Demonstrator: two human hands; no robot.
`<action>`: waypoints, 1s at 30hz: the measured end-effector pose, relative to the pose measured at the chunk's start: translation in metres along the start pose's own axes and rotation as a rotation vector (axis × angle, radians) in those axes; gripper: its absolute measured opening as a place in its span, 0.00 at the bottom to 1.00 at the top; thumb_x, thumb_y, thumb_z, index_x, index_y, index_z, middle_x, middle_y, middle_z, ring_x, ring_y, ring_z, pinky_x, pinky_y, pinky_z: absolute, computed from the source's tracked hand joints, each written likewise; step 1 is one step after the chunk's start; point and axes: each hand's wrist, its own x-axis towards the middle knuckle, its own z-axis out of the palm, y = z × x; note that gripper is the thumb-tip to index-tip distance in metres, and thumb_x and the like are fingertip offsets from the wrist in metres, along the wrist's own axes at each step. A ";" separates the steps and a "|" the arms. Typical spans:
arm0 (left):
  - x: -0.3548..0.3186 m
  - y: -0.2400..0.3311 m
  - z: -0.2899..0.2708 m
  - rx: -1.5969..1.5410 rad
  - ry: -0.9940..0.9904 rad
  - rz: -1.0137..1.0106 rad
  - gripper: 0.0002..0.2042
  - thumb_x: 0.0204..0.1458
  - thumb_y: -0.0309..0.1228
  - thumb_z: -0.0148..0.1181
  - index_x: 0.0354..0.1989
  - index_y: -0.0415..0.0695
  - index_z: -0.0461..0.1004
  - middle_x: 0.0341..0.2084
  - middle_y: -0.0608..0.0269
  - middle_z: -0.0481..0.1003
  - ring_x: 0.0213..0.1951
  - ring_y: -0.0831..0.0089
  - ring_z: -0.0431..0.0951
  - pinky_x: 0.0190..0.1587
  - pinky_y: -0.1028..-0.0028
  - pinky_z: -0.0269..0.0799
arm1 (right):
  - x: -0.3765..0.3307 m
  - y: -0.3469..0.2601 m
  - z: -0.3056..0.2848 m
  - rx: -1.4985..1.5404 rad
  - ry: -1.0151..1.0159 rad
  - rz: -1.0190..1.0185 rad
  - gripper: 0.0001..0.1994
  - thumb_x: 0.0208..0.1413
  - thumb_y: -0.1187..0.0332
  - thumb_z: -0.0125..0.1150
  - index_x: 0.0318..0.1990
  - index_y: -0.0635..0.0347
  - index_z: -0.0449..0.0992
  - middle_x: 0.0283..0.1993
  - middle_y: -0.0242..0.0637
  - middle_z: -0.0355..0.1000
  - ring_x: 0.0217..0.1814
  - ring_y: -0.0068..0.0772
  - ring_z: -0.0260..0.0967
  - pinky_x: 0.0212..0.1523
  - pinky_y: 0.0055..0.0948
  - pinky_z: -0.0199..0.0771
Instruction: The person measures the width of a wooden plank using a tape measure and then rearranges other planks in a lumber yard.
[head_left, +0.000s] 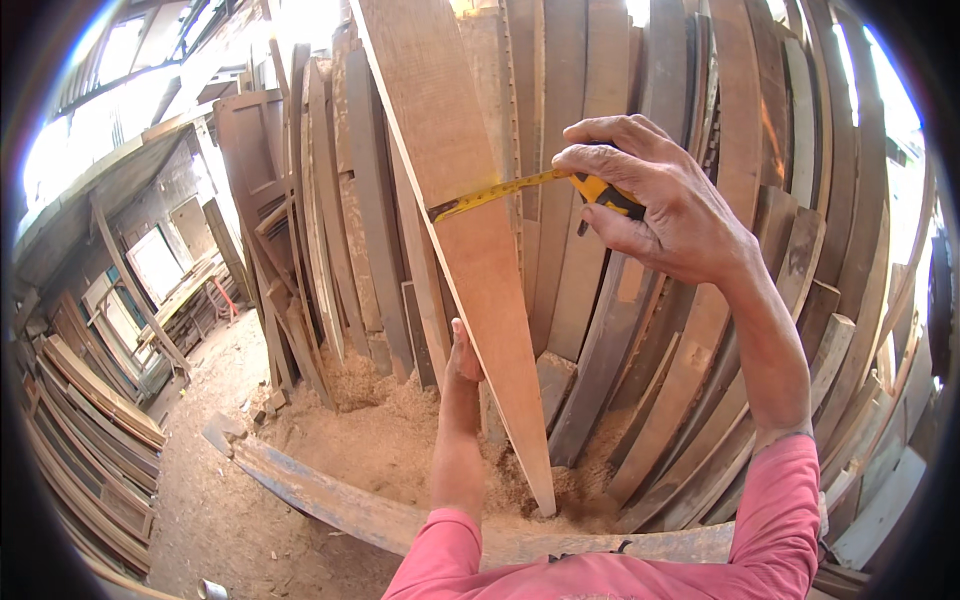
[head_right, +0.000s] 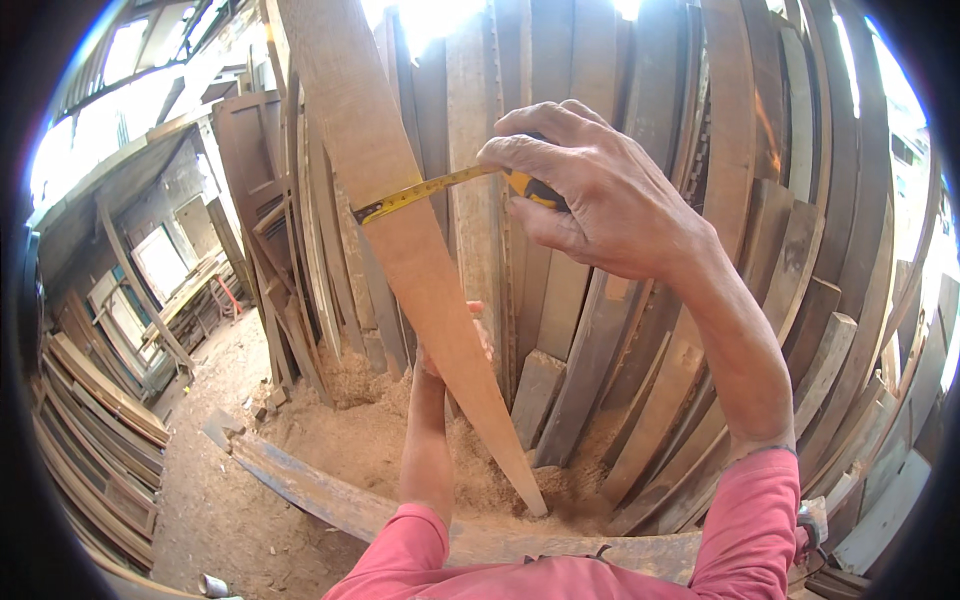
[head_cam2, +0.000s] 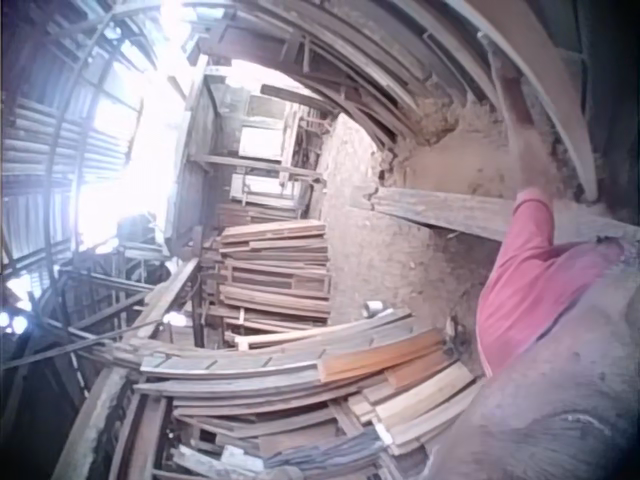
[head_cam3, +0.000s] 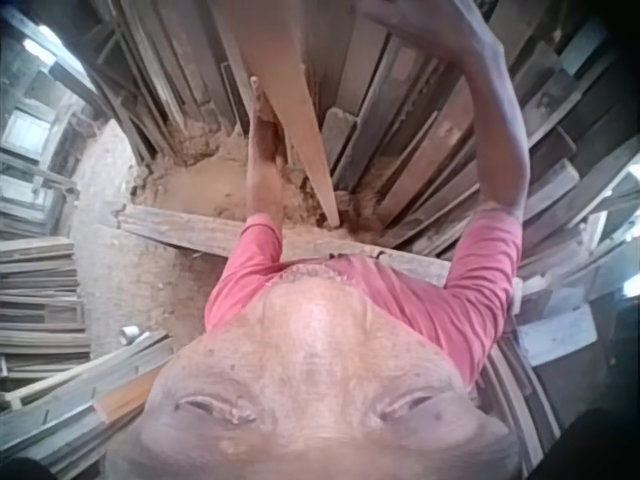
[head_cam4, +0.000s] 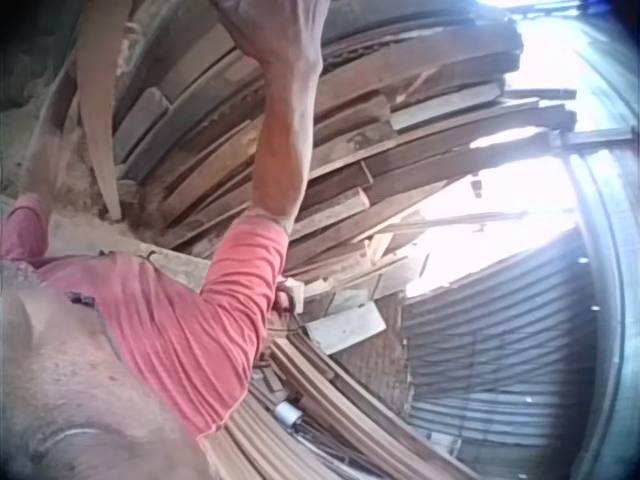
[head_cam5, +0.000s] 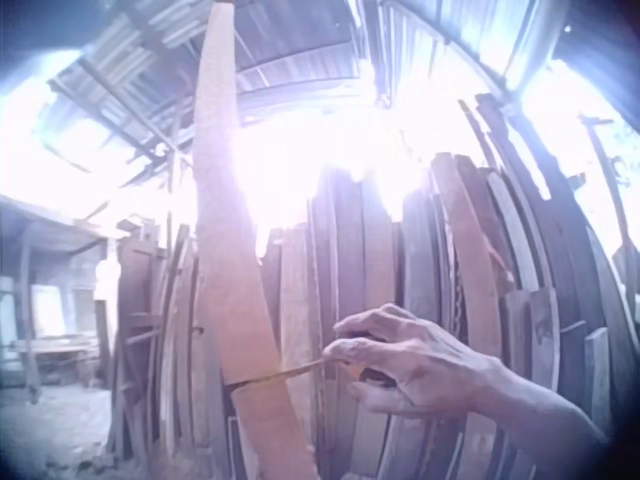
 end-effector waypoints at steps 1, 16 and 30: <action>0.000 -0.001 -0.003 0.001 0.013 0.010 0.42 0.58 0.57 0.54 0.68 0.31 0.56 0.35 0.40 0.78 0.38 0.48 0.81 0.39 0.53 0.79 | 0.000 0.001 0.002 0.009 0.004 0.002 0.22 0.48 0.69 0.61 0.54 0.55 0.77 0.60 0.43 0.70 0.61 0.49 0.67 0.62 0.45 0.69; 0.003 -0.001 -0.003 0.027 0.016 0.059 0.41 0.59 0.55 0.55 0.66 0.28 0.57 0.32 0.39 0.78 0.36 0.50 0.81 0.34 0.57 0.81 | -0.004 0.013 0.009 -0.081 0.082 -0.076 0.18 0.55 0.66 0.61 0.54 0.53 0.77 0.56 0.43 0.71 0.58 0.43 0.70 0.59 0.43 0.74; 0.010 0.001 0.012 0.071 -0.058 0.051 0.42 0.59 0.56 0.54 0.67 0.28 0.57 0.31 0.40 0.78 0.36 0.50 0.82 0.34 0.58 0.81 | -0.005 0.023 0.015 -0.096 0.097 -0.074 0.18 0.57 0.66 0.61 0.55 0.51 0.76 0.57 0.42 0.70 0.60 0.44 0.68 0.60 0.43 0.73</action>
